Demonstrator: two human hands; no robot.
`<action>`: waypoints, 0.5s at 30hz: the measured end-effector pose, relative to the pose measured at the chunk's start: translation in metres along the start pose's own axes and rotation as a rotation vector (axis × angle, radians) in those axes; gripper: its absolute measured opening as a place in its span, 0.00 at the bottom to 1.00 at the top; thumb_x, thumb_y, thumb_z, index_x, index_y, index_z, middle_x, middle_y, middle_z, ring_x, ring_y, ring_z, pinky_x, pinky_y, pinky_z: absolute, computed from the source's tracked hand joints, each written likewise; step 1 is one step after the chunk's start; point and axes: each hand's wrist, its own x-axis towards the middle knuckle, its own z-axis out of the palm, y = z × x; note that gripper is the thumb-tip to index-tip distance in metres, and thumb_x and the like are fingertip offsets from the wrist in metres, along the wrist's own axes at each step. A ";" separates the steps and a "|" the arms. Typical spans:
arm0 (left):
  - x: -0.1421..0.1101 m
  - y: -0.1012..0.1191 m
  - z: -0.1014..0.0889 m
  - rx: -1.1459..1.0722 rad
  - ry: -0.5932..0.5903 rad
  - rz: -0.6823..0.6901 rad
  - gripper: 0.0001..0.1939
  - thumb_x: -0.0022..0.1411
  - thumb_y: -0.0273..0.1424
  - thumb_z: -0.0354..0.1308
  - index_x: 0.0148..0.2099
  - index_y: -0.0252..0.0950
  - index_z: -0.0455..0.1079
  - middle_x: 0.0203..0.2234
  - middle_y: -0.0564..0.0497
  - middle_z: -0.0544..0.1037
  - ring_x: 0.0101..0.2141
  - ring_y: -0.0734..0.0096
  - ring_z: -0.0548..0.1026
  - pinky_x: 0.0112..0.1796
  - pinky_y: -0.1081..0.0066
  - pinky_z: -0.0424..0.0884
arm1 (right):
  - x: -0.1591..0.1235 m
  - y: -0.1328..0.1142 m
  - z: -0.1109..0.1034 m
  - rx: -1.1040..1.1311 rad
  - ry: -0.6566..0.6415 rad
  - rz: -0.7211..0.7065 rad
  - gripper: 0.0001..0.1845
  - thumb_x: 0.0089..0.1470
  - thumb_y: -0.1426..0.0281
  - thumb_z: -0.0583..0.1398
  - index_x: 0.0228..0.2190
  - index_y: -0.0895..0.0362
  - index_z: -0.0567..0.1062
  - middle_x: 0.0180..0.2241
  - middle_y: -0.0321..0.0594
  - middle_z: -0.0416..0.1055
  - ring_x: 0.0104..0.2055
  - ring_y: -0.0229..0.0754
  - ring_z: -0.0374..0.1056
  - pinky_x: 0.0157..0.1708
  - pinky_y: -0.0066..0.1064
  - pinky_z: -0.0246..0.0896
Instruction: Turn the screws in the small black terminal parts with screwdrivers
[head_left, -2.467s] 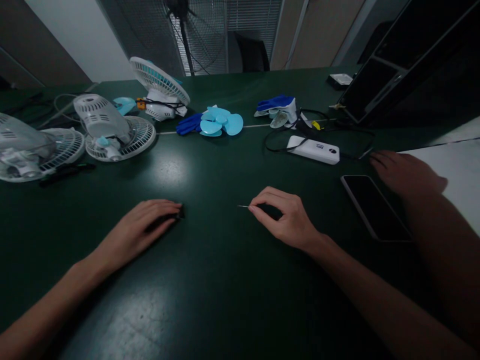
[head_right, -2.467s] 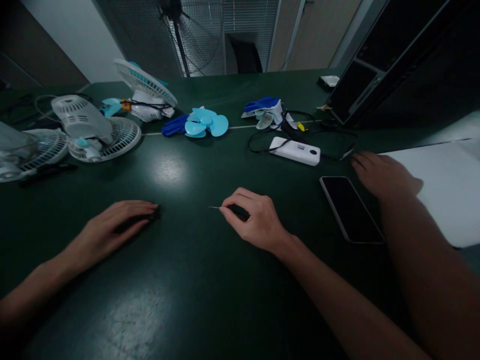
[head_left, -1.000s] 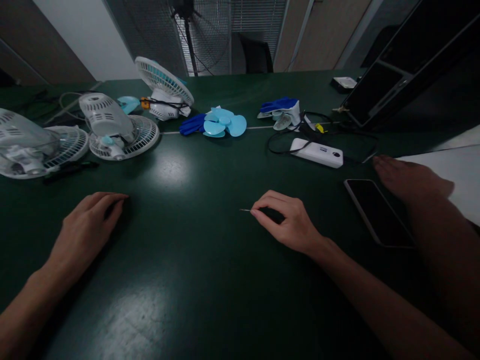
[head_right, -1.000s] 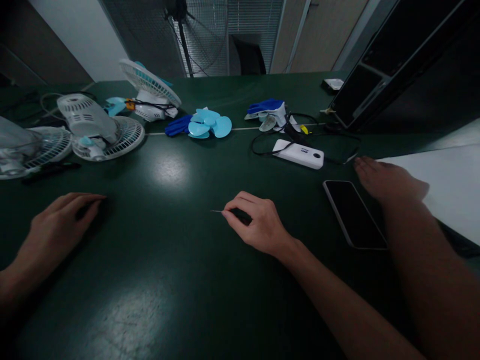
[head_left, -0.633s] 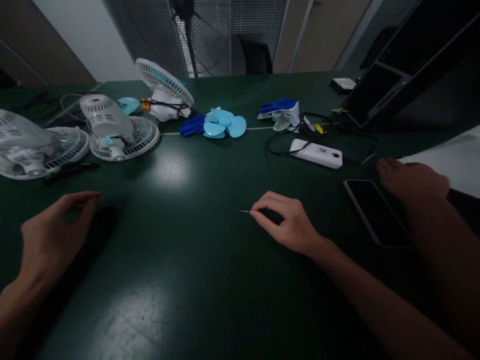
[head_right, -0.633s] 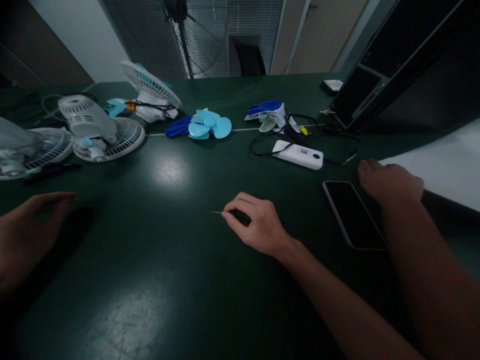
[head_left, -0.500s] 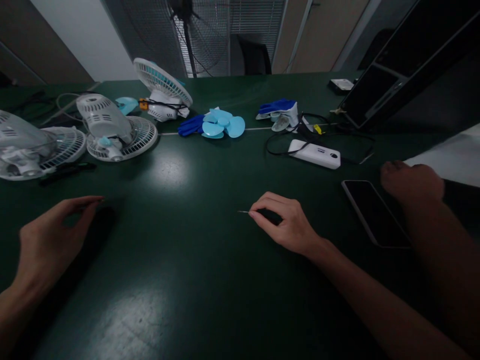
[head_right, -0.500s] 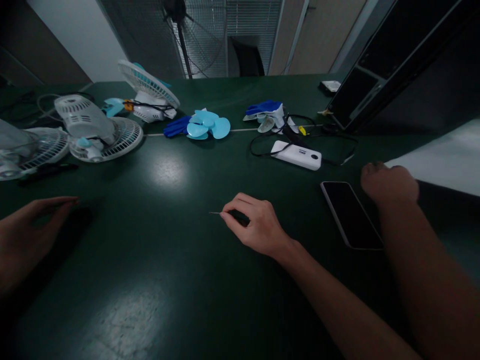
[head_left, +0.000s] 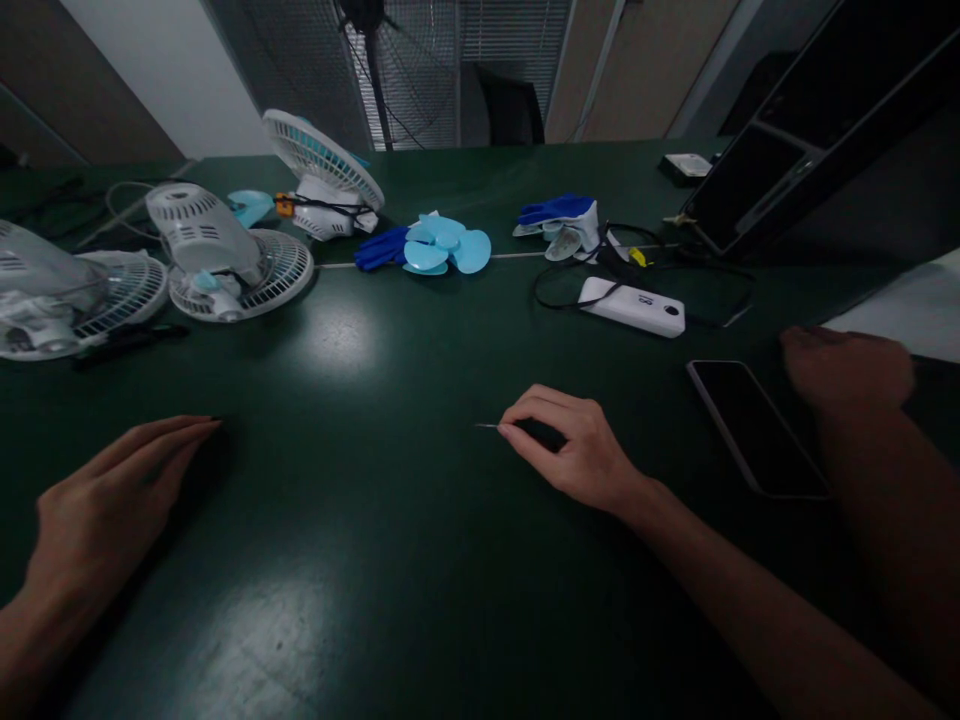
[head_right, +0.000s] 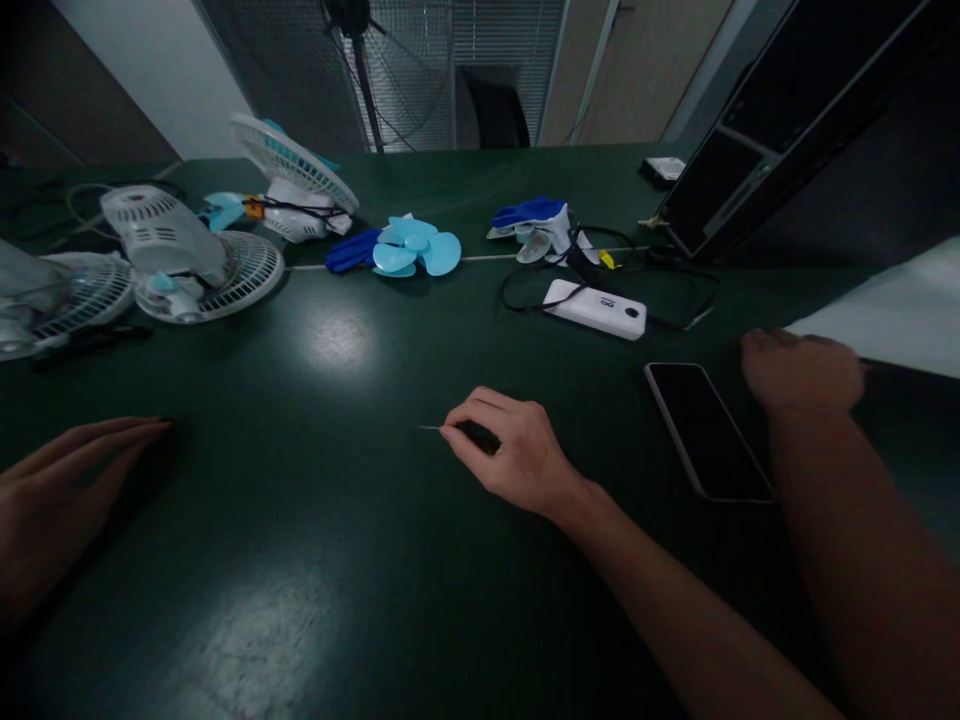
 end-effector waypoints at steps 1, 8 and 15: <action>0.001 0.002 -0.001 0.007 0.003 0.003 0.16 0.72 0.42 0.47 0.57 0.52 0.68 0.57 0.57 0.73 0.52 0.59 0.77 0.53 0.57 0.74 | 0.000 0.000 0.000 0.001 0.001 -0.001 0.08 0.65 0.67 0.59 0.41 0.54 0.78 0.38 0.39 0.75 0.37 0.38 0.71 0.38 0.33 0.69; 0.013 0.023 -0.012 0.020 0.048 -0.042 0.15 0.71 0.43 0.51 0.58 0.51 0.67 0.57 0.57 0.72 0.52 0.60 0.76 0.51 0.58 0.76 | -0.001 -0.001 0.000 -0.002 -0.006 0.002 0.08 0.64 0.66 0.60 0.41 0.54 0.78 0.38 0.38 0.75 0.37 0.38 0.72 0.37 0.33 0.68; 0.016 0.009 -0.013 0.025 -0.087 -0.180 0.24 0.70 0.49 0.49 0.60 0.44 0.67 0.53 0.51 0.73 0.47 0.57 0.77 0.46 0.59 0.76 | -0.001 -0.001 0.001 -0.029 -0.011 -0.004 0.08 0.64 0.66 0.60 0.41 0.55 0.78 0.38 0.38 0.75 0.37 0.38 0.71 0.37 0.32 0.68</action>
